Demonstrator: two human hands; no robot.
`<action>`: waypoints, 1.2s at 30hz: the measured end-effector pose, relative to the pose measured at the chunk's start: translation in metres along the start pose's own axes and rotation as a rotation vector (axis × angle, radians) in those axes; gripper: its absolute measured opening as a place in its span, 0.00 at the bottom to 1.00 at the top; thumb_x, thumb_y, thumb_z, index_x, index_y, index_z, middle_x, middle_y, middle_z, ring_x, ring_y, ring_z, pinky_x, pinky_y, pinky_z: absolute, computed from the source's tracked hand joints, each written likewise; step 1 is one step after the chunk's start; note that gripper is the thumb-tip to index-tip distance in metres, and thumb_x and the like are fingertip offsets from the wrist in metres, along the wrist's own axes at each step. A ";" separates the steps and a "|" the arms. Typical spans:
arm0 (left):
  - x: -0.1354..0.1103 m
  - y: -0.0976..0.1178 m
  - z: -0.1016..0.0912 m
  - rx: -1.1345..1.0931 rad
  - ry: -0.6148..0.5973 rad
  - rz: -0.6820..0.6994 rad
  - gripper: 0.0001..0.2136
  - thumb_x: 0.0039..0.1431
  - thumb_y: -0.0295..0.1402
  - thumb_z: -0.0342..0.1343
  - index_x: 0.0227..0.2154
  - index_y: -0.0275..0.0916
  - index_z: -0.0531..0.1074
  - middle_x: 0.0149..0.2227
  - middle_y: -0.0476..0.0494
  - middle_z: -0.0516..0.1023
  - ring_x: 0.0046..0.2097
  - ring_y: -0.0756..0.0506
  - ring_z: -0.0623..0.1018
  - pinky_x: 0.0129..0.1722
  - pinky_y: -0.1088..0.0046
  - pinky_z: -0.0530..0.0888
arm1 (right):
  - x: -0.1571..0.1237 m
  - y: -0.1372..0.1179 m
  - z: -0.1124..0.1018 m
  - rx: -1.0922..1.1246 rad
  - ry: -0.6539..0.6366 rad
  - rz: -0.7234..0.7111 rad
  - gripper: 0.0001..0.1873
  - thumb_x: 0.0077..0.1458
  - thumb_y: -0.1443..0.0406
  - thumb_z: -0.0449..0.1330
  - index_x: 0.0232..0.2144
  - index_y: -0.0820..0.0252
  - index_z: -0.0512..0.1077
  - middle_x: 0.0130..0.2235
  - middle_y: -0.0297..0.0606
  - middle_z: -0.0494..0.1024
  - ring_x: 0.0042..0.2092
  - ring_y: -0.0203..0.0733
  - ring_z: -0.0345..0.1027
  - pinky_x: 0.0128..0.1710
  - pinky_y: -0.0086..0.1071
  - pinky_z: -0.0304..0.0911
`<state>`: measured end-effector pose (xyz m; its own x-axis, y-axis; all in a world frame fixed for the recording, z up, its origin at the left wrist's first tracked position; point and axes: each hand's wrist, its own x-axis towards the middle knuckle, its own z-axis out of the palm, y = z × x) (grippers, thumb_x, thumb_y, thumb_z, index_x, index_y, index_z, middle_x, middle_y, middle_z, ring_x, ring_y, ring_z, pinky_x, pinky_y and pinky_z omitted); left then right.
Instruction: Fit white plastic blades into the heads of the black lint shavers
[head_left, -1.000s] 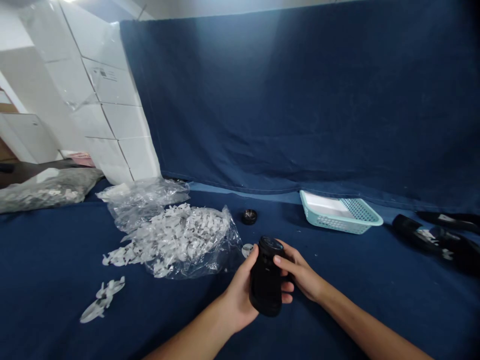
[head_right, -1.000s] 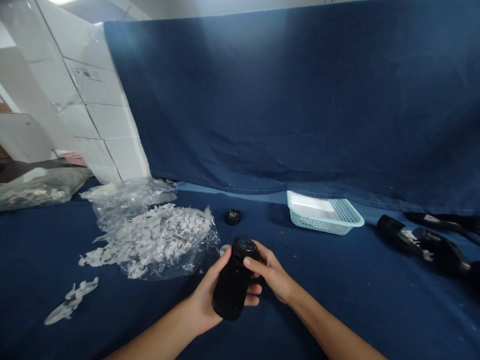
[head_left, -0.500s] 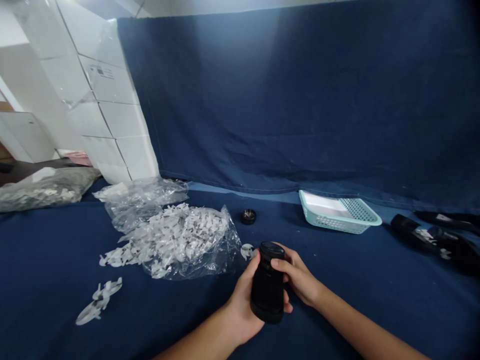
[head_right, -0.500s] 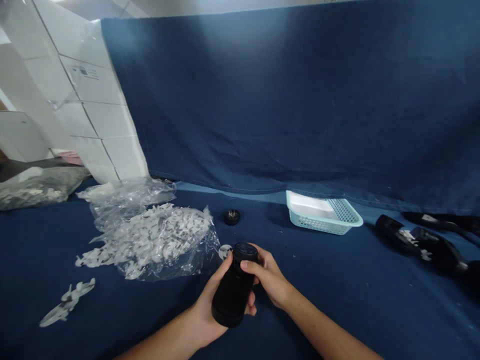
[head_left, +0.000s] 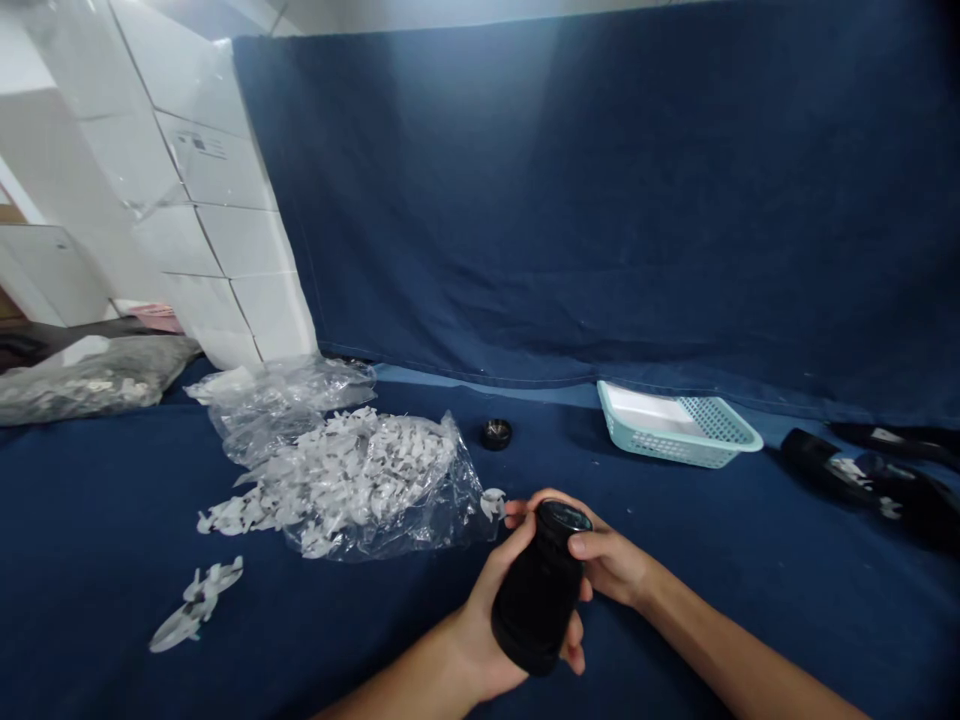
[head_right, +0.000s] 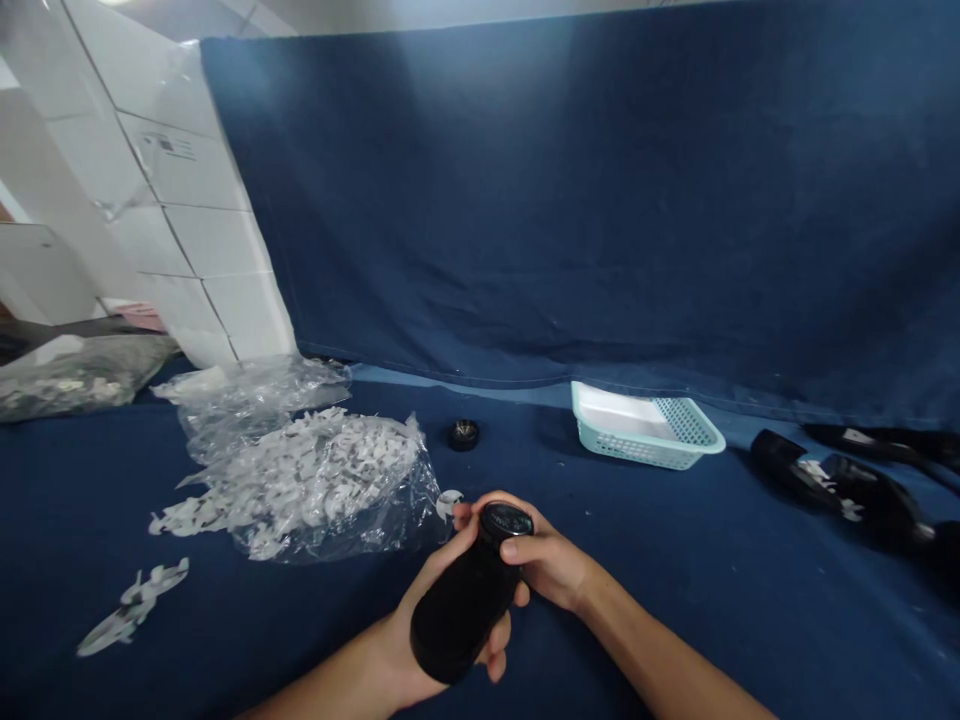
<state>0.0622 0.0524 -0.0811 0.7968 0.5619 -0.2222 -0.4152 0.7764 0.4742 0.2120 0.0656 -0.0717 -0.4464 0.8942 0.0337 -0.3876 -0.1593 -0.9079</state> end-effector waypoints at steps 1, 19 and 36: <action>0.001 -0.001 0.000 -0.009 0.000 -0.003 0.32 0.62 0.58 0.39 0.35 0.31 0.74 0.29 0.40 0.77 0.20 0.45 0.77 0.17 0.69 0.74 | 0.000 0.000 0.001 0.006 0.005 -0.005 0.25 0.36 0.57 0.69 0.40 0.54 0.75 0.48 0.42 0.77 0.46 0.49 0.73 0.26 0.28 0.68; 0.007 -0.007 0.009 -0.009 0.073 0.120 0.34 0.62 0.59 0.36 0.35 0.31 0.73 0.28 0.41 0.76 0.18 0.46 0.76 0.16 0.70 0.72 | 0.005 0.007 0.001 -0.091 0.185 -0.101 0.22 0.39 0.54 0.65 0.38 0.56 0.77 0.49 0.42 0.77 0.42 0.50 0.73 0.31 0.34 0.71; 0.006 -0.005 0.009 0.041 0.133 0.109 0.32 0.64 0.56 0.35 0.33 0.30 0.73 0.27 0.40 0.76 0.17 0.45 0.76 0.14 0.71 0.72 | 0.004 0.005 0.003 -0.068 0.199 -0.074 0.20 0.40 0.61 0.65 0.40 0.57 0.77 0.49 0.40 0.77 0.20 0.28 0.61 0.13 0.21 0.51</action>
<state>0.0731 0.0496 -0.0772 0.6818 0.6772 -0.2765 -0.4758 0.6977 0.5355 0.2053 0.0672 -0.0751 -0.2486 0.9683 0.0242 -0.3551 -0.0679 -0.9324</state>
